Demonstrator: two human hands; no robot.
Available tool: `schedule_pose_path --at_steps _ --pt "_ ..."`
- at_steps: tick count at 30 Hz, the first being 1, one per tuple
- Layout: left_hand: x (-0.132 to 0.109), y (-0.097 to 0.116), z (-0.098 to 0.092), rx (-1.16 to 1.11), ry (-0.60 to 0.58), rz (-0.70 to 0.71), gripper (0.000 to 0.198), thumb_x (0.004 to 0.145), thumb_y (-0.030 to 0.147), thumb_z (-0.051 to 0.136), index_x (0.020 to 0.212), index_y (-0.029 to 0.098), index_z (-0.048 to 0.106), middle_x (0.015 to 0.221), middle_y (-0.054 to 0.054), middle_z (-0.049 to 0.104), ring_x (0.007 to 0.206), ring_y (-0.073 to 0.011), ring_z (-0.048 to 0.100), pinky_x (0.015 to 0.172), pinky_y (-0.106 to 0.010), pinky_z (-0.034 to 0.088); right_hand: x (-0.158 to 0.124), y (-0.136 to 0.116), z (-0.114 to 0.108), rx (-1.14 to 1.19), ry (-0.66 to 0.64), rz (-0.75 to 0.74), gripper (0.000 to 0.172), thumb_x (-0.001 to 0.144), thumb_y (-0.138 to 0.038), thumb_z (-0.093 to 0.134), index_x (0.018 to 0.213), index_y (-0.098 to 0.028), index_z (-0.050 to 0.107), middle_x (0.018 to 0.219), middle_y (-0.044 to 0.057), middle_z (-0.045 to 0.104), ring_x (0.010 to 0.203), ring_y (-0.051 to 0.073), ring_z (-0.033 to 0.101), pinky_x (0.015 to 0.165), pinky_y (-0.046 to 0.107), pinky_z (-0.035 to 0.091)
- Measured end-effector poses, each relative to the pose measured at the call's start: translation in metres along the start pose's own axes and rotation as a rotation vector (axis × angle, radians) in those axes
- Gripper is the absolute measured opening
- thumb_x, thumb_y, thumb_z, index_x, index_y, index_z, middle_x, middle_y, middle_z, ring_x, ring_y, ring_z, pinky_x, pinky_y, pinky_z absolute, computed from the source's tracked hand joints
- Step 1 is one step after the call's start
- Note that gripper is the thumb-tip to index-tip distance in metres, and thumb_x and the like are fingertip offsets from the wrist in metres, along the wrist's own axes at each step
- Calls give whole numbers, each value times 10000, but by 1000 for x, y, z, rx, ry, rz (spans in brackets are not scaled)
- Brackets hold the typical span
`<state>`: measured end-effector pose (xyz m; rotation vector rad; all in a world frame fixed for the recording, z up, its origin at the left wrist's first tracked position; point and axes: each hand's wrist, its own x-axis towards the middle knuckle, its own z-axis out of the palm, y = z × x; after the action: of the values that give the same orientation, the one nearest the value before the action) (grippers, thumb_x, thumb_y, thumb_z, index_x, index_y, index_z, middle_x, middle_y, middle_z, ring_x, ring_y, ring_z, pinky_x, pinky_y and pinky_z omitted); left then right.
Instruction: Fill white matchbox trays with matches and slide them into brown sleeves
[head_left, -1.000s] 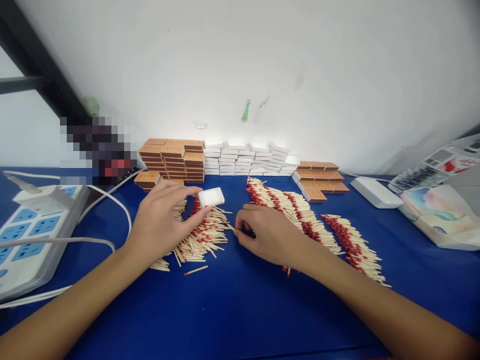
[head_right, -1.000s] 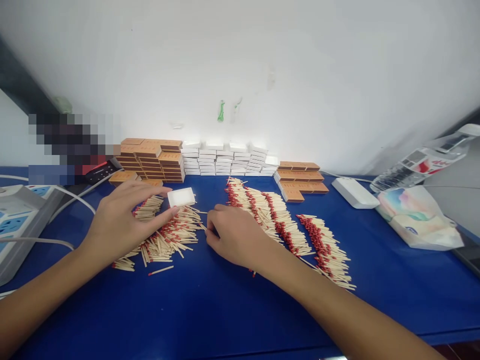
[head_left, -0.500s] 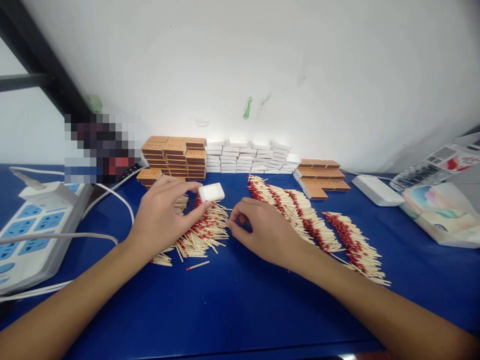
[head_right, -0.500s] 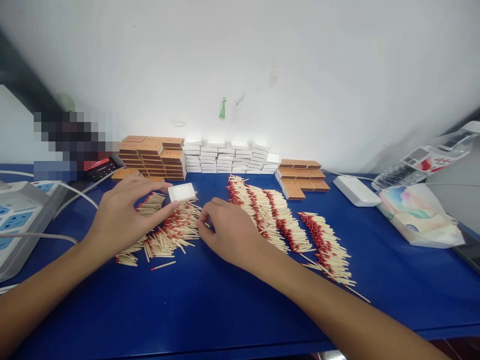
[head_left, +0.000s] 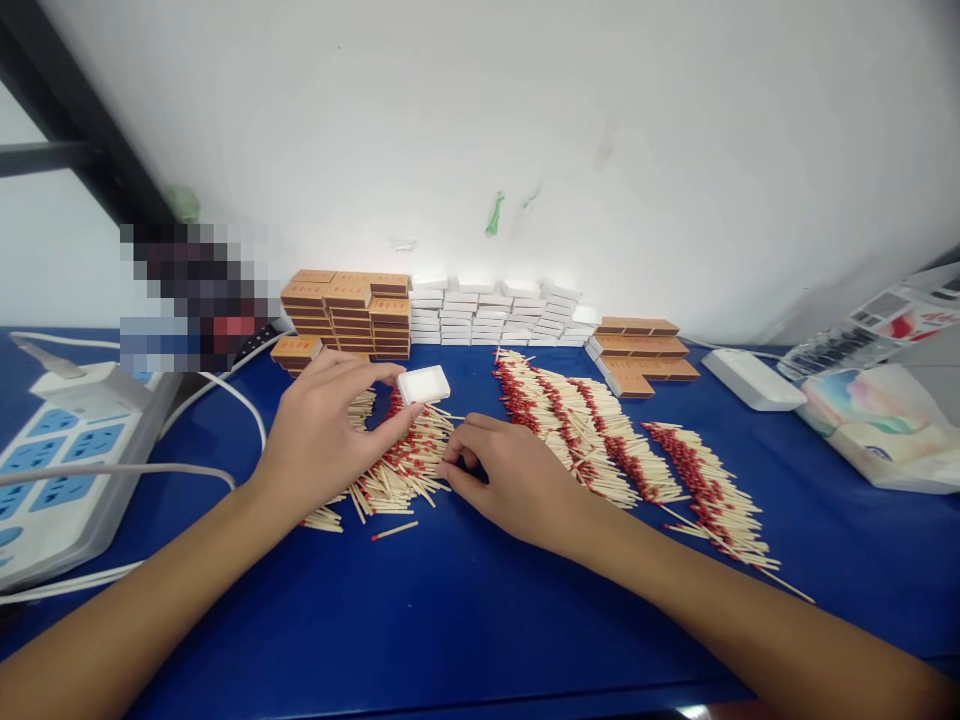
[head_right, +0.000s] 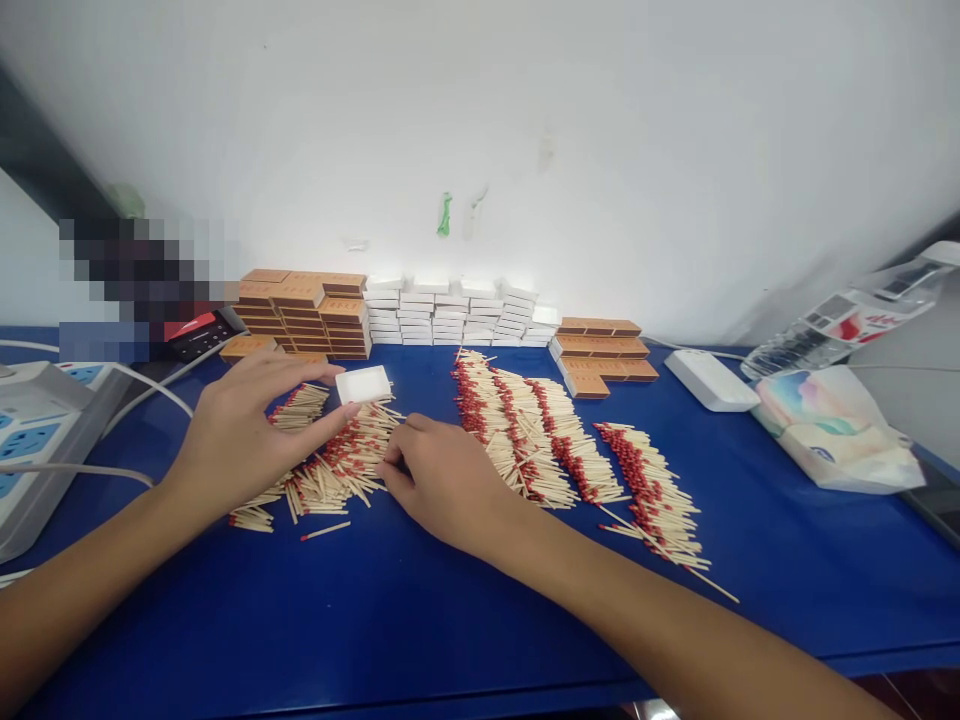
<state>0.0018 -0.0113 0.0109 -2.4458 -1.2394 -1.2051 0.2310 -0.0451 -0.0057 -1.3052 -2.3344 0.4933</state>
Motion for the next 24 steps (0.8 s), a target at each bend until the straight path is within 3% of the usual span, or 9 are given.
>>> schedule_pose_path --at_steps 16,20,24 --pt "0 -1 2 -9 -23 3 281 897 388 777 1118 215 752 1021 -65 779 943 -263 699 888 -426 565 0 4 -8 -78 -156 -63 83 1001 -185 606 921 -170 624 933 24 631 764 135 560 681 289 369" --pt "0 -1 2 -5 -28 -2 260 899 387 774 1108 234 754 1014 -48 785 959 -259 700 885 -415 572 3 7 -19 -99 -122 -88 56 1001 -191 629 948 -173 623 928 13 622 735 123 552 671 280 378" --pt "0 -2 3 -9 -40 49 270 909 392 770 1123 230 749 1011 -52 789 977 -259 705 898 -414 568 11 13 -33 -344 17 -102 152 1065 -244 527 987 -155 622 979 68 637 762 158 565 626 301 350"
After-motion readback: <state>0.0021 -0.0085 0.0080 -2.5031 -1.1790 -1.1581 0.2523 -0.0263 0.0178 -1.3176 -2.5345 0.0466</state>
